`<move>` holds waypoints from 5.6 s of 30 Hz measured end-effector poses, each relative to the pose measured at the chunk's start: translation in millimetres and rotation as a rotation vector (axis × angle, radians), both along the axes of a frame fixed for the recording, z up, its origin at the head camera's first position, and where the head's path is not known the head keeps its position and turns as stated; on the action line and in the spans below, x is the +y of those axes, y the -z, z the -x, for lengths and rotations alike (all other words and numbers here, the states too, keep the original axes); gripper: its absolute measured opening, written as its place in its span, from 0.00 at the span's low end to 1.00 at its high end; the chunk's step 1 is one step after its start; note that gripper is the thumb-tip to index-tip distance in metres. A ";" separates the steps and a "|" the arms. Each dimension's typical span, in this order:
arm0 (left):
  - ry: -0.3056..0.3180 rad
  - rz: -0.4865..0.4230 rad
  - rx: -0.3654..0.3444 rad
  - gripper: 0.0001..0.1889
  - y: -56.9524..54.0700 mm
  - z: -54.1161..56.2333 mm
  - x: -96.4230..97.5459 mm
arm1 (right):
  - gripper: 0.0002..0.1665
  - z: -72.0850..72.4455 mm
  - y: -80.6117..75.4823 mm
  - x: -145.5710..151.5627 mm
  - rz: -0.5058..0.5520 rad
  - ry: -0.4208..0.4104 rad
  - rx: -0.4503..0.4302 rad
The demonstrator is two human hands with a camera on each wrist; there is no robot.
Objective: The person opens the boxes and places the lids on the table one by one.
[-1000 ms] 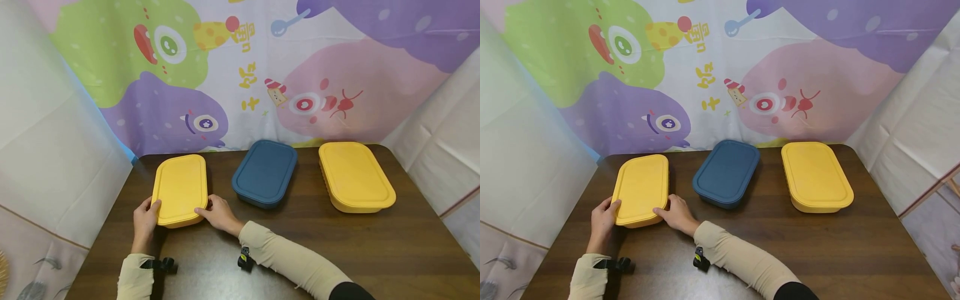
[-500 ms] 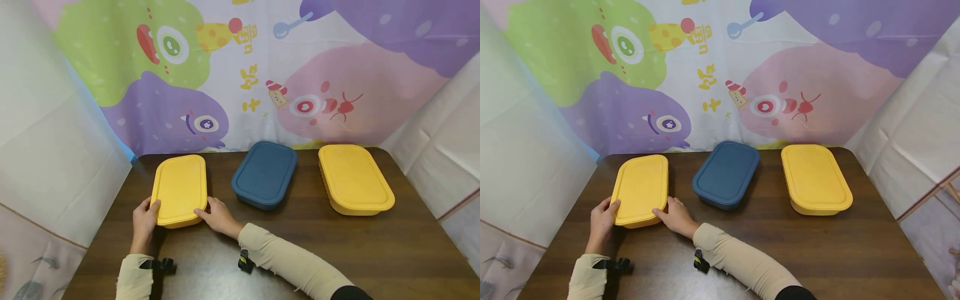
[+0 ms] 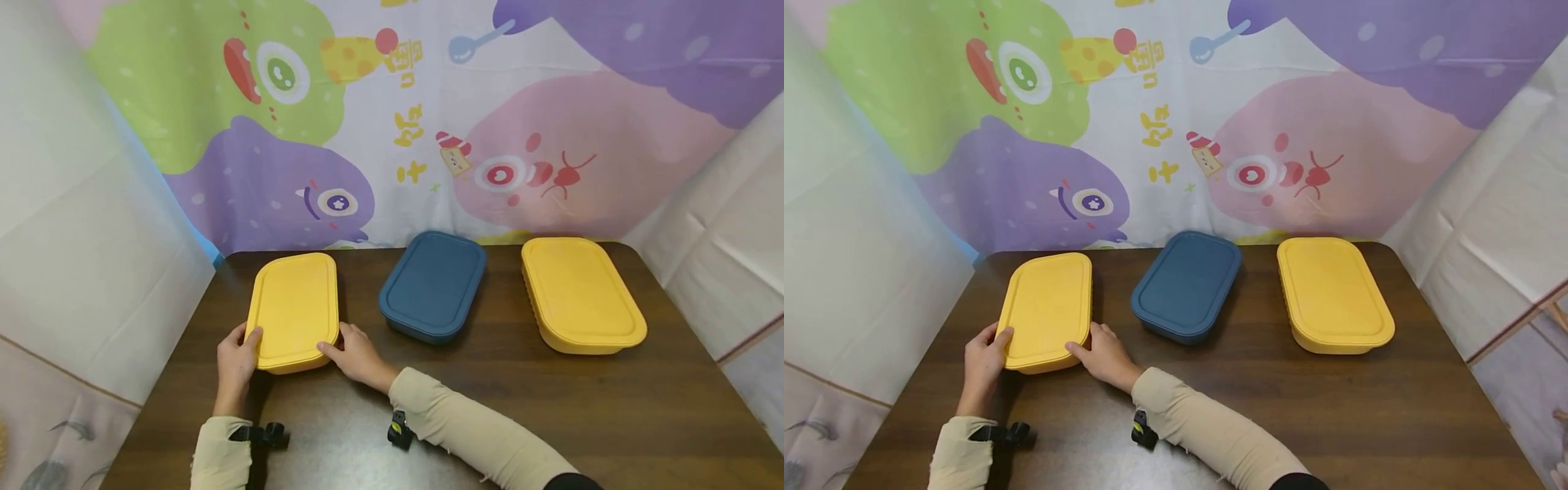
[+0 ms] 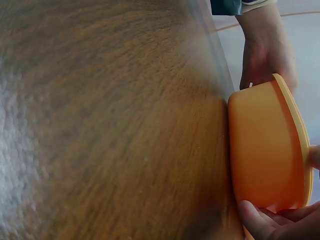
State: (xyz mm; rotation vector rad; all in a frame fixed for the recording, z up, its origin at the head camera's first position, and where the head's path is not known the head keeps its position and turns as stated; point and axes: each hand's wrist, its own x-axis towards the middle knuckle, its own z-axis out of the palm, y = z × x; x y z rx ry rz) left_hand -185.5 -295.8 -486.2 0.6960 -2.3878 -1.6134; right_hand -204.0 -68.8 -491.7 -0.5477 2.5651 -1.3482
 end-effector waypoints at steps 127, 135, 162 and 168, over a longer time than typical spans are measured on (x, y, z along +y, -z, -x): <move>0.619 0.973 0.284 0.13 -40.0 -30.5 73.0 | 0.36 2.6 4.8 8.8 0.113 0.006 -0.004; 0.613 0.971 0.345 0.14 -32.3 -31.5 69.1 | 0.36 4.3 5.0 8.8 0.098 0.017 0.015; 0.588 0.901 0.298 0.13 -36.5 -36.5 64.6 | 0.36 3.3 6.0 10.1 0.108 0.004 -0.003; 0.560 0.880 0.345 0.13 -36.6 -37.7 63.1 | 0.36 4.9 7.5 11.4 0.104 -0.009 0.002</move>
